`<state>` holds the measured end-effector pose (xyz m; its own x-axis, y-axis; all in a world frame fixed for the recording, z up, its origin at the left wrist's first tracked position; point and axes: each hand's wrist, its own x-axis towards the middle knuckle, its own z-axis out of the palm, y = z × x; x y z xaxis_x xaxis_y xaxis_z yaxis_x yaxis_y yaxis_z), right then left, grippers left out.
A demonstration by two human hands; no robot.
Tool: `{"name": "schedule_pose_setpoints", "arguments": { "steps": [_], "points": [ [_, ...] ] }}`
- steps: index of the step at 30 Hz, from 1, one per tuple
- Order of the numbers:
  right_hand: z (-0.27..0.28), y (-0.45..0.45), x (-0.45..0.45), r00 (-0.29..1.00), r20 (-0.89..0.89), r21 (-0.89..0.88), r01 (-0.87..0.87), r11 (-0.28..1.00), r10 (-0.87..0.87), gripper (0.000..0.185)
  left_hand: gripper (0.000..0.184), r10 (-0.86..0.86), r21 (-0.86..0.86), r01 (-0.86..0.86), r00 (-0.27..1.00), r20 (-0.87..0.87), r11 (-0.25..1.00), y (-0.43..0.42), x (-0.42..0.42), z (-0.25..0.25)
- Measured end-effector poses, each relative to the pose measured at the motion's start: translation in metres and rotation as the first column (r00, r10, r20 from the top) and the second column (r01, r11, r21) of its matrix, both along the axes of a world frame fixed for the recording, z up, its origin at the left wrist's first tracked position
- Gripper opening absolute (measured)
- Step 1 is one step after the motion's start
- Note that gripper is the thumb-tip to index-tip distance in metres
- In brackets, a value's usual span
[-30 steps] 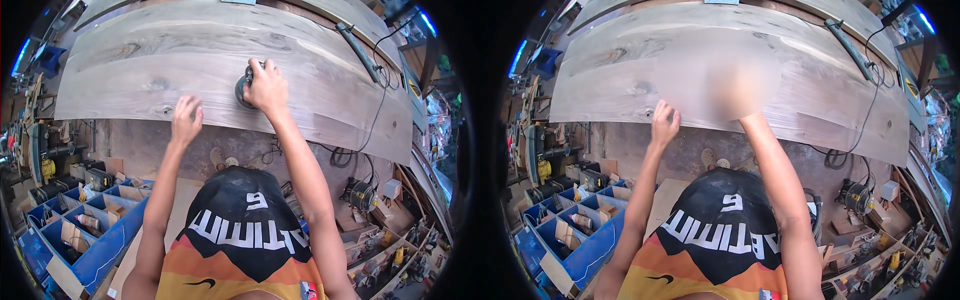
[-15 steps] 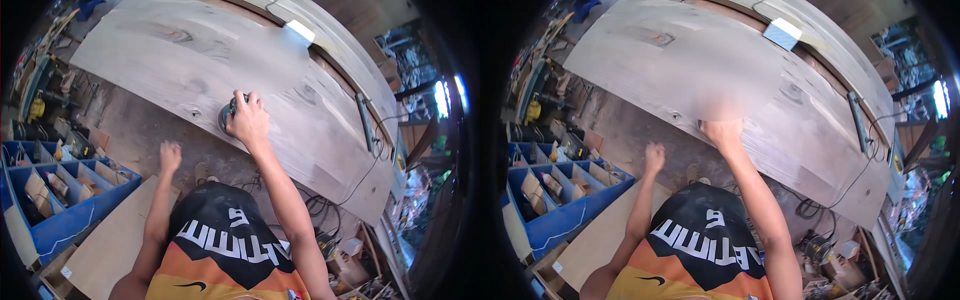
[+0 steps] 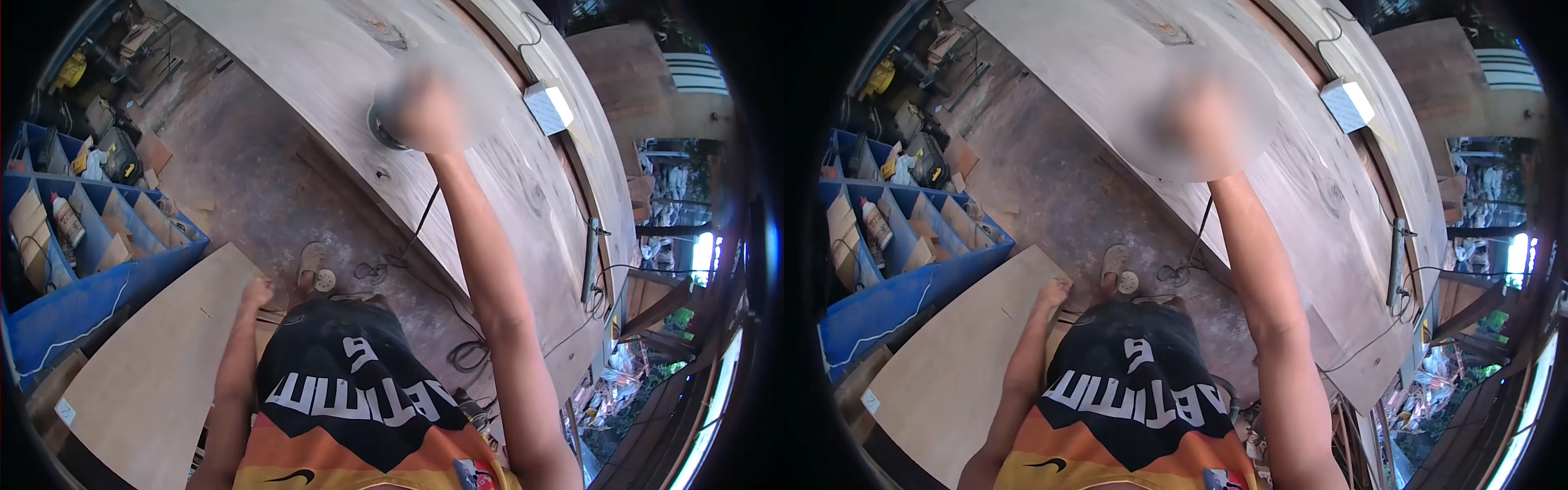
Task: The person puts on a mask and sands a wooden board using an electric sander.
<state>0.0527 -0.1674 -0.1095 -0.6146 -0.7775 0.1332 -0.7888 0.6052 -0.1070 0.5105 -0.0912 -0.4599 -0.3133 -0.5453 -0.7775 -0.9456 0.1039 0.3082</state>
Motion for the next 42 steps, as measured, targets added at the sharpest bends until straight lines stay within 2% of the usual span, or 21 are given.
{"name": "schedule_pose_setpoints", "arguments": {
  "steps": [2,5,10,14,17,23,26,27,30,32,35,36,38,40,42],
  "points": [
    [0.001,-0.002,0.004,1.000,-0.008,0.015,0.001,1.000,-0.001,0.065,0.037,0.001,0.009,-0.001,1.000,-0.007,1.000,-0.023,0.026,-0.018],
    [0.001,-0.003,0.014,1.000,-0.001,0.046,-0.010,0.999,0.010,0.066,0.036,0.173,-0.102,-0.178,0.983,-0.053,0.979,-0.034,0.049,-0.018],
    [-0.002,-0.030,-0.002,1.000,-0.021,0.026,-0.019,0.999,0.020,0.066,0.036,0.235,-0.069,-0.243,0.967,-0.101,0.968,-0.030,0.046,-0.008],
    [0.000,-0.034,-0.003,0.999,-0.026,0.060,-0.045,0.997,0.046,0.066,0.036,0.277,-0.036,-0.284,0.951,-0.135,0.958,0.005,0.022,-0.013],
    [-0.002,-0.025,0.004,0.993,-0.030,0.017,-0.114,0.993,0.114,0.060,0.036,0.305,0.028,-0.305,0.934,-0.186,0.952,0.038,0.006,-0.016],
    [-0.005,-0.036,-0.006,0.995,-0.051,0.047,-0.082,0.996,0.084,0.064,0.036,0.114,0.146,-0.101,0.990,-0.083,0.984,0.076,-0.003,-0.011],
    [0.009,-0.022,0.013,0.996,0.013,0.120,-0.088,0.989,0.087,0.062,0.035,0.215,0.087,-0.202,0.958,-0.189,0.976,0.066,-0.006,-0.007],
    [0.007,-0.013,0.020,0.994,0.026,0.098,-0.109,0.989,0.107,0.060,0.033,0.213,0.037,-0.210,0.952,-0.221,0.977,0.053,-0.020,0.017],
    [0.004,0.021,0.034,0.987,0.099,0.054,-0.131,0.990,0.125,0.055,0.033,0.200,-0.212,-0.361,0.819,-0.538,0.908,0.002,-0.072,0.041],
    [0.001,0.048,0.036,0.988,0.106,-0.003,-0.114,0.993,0.114,0.055,0.038,-0.032,-0.461,-0.355,0.764,-0.645,0.814,-0.039,-0.124,0.089],
    [-0.001,0.097,0.028,0.993,0.108,-0.036,-0.051,0.998,0.055,0.056,0.048,-0.277,-0.598,-0.464,0.588,-0.760,0.654,-0.082,-0.216,0.164],
    [-0.003,0.116,0.023,0.994,0.103,-0.049,-0.024,0.999,0.029,0.056,0.051,-0.350,-0.633,-0.488,0.551,-0.757,0.601,-0.094,-0.244,0.179],
    [-0.007,0.154,0.009,0.995,0.092,-0.067,0.043,0.997,-0.037,0.057,0.057,-0.454,-0.719,-0.362,0.588,-0.670,0.594,-0.111,-0.290,0.200],
    [-0.008,0.197,-0.007,0.988,0.079,-0.076,0.136,0.988,-0.130,0.057,0.063,-0.465,-0.830,-0.129,0.776,-0.426,0.543,-0.119,-0.329,0.199],
    [-0.008,0.247,-0.025,0.974,0.080,-0.086,0.217,0.972,-0.210,0.058,0.071,-0.490,-0.865,0.083,0.849,-0.199,0.496,-0.105,-0.354,0.194]
  ]
}}
